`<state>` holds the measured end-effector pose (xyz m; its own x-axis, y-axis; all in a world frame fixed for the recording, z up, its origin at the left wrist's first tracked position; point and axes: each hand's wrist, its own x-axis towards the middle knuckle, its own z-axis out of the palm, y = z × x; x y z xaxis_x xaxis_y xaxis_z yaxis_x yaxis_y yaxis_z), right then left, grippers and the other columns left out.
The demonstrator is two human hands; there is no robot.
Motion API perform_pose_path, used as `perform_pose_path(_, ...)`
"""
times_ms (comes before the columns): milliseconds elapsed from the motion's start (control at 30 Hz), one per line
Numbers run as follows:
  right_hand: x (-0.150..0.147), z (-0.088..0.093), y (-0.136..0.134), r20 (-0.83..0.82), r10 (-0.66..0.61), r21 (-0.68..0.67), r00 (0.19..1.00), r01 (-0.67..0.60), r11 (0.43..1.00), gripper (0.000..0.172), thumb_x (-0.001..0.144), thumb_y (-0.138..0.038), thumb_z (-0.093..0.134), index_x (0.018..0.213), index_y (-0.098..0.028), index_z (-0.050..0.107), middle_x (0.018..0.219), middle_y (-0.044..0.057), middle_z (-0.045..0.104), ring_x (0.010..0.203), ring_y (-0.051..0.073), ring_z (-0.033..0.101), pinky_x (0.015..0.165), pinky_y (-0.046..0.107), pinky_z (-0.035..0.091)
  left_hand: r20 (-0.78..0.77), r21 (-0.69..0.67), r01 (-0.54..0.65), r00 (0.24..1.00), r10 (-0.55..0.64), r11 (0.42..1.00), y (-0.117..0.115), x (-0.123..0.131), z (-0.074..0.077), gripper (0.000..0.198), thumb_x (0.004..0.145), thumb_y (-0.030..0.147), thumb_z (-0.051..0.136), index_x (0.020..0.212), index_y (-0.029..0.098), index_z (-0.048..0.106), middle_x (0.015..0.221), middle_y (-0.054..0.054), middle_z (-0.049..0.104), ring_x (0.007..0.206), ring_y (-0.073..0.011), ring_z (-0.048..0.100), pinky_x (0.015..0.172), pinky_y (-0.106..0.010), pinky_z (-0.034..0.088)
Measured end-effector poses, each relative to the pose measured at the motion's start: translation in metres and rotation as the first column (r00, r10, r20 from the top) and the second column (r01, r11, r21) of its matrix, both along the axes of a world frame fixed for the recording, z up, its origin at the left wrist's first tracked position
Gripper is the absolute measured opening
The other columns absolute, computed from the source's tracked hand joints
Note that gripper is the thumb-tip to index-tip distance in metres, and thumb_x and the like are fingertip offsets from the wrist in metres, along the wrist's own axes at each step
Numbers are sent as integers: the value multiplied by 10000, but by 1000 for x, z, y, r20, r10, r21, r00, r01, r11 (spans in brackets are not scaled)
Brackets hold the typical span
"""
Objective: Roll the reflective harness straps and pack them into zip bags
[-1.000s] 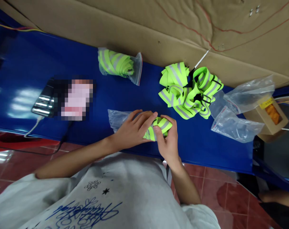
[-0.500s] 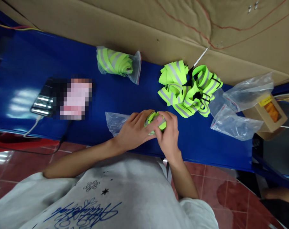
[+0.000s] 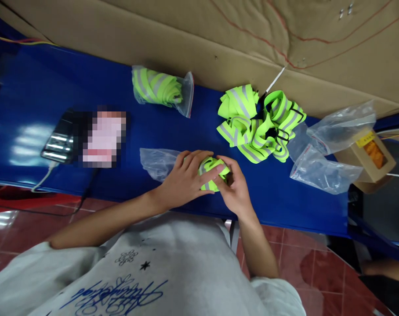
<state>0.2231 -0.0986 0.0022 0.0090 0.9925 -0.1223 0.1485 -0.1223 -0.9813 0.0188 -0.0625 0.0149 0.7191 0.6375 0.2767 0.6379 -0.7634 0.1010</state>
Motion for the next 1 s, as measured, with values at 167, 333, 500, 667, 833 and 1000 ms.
perform_pose_path(167,-7,-12,-3,-160,-39,-89,986,24,996,462,896,-441,798,1288,-274,618,1139,54,766,944,207,752,771,353,633,-106,33,127,987,-123,991,1,-14,10,866,1012,266,684,1722,378,201,1599,-216,534,1409,-345,606,1118,-487,510)
perform_pose_path(333,-22,-14,-12,177,-108,258,978,60,964,393,962,-314,712,1330,-266,581,1296,95,725,1150,239,740,953,419,634,-142,148,42,990,-21,988,2,-15,7,859,1051,170,551,1739,405,95,1465,-196,640,1235,-311,700,1002,-462,563)
perform_pose_path(500,-18,-5,-5,364,-90,435,927,-84,897,385,941,-183,665,1310,-276,600,1317,85,719,1249,249,703,1058,441,592,-76,106,-61,995,70,993,-2,4,5,807,1059,258,567,1741,340,143,1441,-215,636,1197,-327,703,957,-462,571)
perform_pose_path(667,-24,-15,6,95,-85,131,992,72,989,260,880,-254,680,1113,-246,565,1060,24,682,966,169,683,796,303,578,-72,98,-3,997,10,995,-3,18,1,790,1044,165,540,1727,388,211,1424,-165,637,1181,-310,690,963,-471,555)
perform_pose_path(833,-34,-26,7,23,-98,113,995,95,989,340,924,-375,704,1181,-259,513,1158,52,672,1059,177,684,901,341,607,-82,113,-5,997,14,994,5,17,1,832,1049,138,510,1735,430,141,1450,-149,620,1204,-304,672,960,-466,534)
perform_pose_path(1000,-16,-8,-5,68,239,48,969,-243,969,380,1045,-480,608,1364,-278,654,1314,86,737,1335,247,678,1149,491,585,-77,24,-49,996,50,999,8,10,11,842,1051,164,496,1745,394,80,1408,-115,652,1127,-256,692,924,-419,522)
